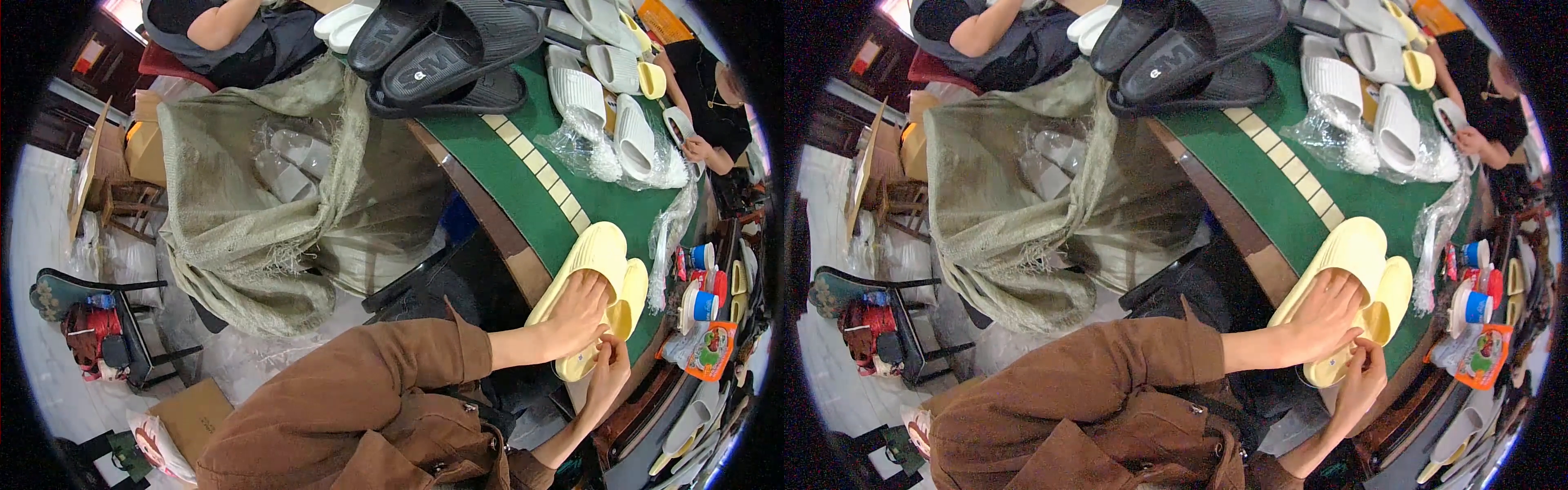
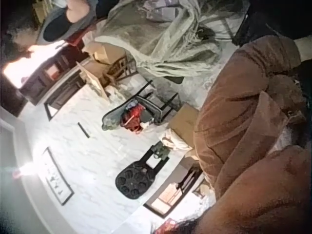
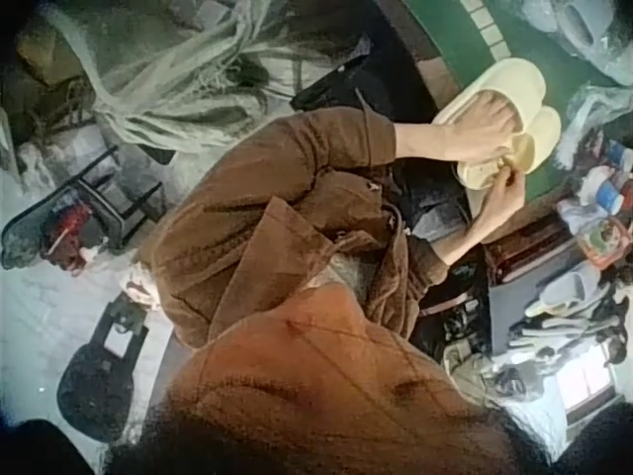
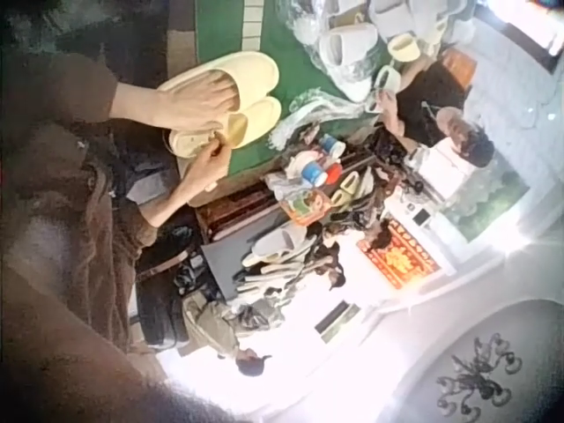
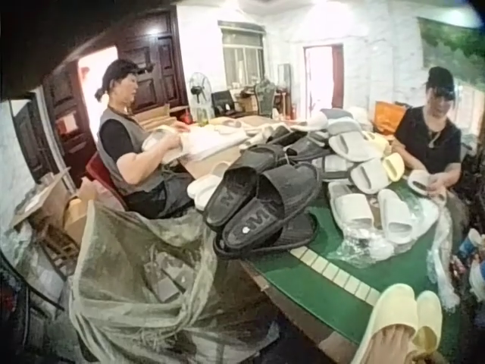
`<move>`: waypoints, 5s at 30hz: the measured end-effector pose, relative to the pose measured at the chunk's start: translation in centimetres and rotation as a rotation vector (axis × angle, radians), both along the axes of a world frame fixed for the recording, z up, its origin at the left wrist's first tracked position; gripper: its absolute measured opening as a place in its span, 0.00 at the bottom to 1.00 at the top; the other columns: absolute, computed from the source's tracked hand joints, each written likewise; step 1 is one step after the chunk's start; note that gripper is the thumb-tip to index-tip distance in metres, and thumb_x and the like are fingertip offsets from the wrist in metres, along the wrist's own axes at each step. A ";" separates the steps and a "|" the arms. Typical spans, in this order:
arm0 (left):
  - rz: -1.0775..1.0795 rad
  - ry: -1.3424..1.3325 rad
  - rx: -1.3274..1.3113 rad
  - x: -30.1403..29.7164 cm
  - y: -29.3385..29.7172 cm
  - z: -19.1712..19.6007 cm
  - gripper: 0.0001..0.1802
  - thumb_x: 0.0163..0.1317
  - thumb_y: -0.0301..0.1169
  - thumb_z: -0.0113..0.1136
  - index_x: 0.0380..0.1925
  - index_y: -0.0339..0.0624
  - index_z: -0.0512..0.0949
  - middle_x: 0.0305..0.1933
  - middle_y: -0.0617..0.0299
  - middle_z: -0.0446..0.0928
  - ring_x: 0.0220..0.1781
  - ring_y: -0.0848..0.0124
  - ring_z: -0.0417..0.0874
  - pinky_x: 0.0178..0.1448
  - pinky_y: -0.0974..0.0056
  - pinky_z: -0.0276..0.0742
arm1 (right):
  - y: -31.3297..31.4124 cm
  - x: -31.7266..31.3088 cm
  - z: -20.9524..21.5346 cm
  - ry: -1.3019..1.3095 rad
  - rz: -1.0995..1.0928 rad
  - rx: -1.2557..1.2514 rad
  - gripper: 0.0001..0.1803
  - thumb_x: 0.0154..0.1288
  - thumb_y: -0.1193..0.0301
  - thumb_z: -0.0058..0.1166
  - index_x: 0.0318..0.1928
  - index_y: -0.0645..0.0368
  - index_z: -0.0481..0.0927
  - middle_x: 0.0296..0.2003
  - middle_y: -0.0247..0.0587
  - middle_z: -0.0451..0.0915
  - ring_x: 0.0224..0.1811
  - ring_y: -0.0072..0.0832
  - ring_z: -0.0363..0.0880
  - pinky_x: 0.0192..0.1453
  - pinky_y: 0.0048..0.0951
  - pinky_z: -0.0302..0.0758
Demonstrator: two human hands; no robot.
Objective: Inspecting, pairing, and packaging various styles of slippers and slides into a mesh bag.
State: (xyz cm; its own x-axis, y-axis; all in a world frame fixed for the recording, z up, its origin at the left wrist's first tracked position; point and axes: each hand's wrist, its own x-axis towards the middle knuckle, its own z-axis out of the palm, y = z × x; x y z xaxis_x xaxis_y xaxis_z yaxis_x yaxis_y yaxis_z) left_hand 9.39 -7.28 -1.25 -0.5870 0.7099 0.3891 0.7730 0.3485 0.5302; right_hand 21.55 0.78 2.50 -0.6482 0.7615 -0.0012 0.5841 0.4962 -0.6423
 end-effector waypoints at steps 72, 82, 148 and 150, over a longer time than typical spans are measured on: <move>-0.431 -0.215 -0.254 -5.2 2.4 0.7 0.26 0.56 0.46 0.58 0.28 0.25 0.78 0.28 0.39 0.79 0.30 0.48 0.82 0.37 0.51 0.78 | 1.8 -5.1 -2.7 0.279 0.058 0.054 0.10 0.61 0.79 0.42 0.42 0.70 0.72 0.38 0.62 0.75 0.43 0.56 0.72 0.48 0.47 0.68; -0.469 -0.065 -0.145 -5.1 0.4 1.5 0.31 0.55 0.49 0.61 0.38 0.25 0.74 0.37 0.37 0.76 0.40 0.46 0.79 0.45 0.50 0.75 | 2.2 -3.8 -1.3 0.209 0.216 0.248 0.08 0.63 0.78 0.45 0.40 0.70 0.73 0.36 0.56 0.76 0.38 0.50 0.74 0.43 0.42 0.70; 0.120 -1.114 0.855 -32.1 -34.7 3.5 0.23 0.66 0.40 0.46 0.54 0.36 0.75 0.55 0.53 0.75 0.53 0.64 0.78 0.57 0.61 0.73 | -11.0 -4.5 1.1 0.522 0.455 -0.496 0.17 0.64 0.87 0.40 0.49 0.66 0.78 0.43 0.43 0.76 0.33 0.24 0.80 0.37 0.23 0.78; 0.461 -1.132 0.887 -31.8 -37.1 5.8 0.27 0.61 0.44 0.51 0.53 0.37 0.73 0.52 0.53 0.77 0.50 0.60 0.79 0.51 0.56 0.78 | -11.1 -4.8 1.0 0.538 0.475 -0.510 0.17 0.64 0.87 0.40 0.49 0.65 0.78 0.43 0.42 0.76 0.33 0.24 0.80 0.37 0.23 0.78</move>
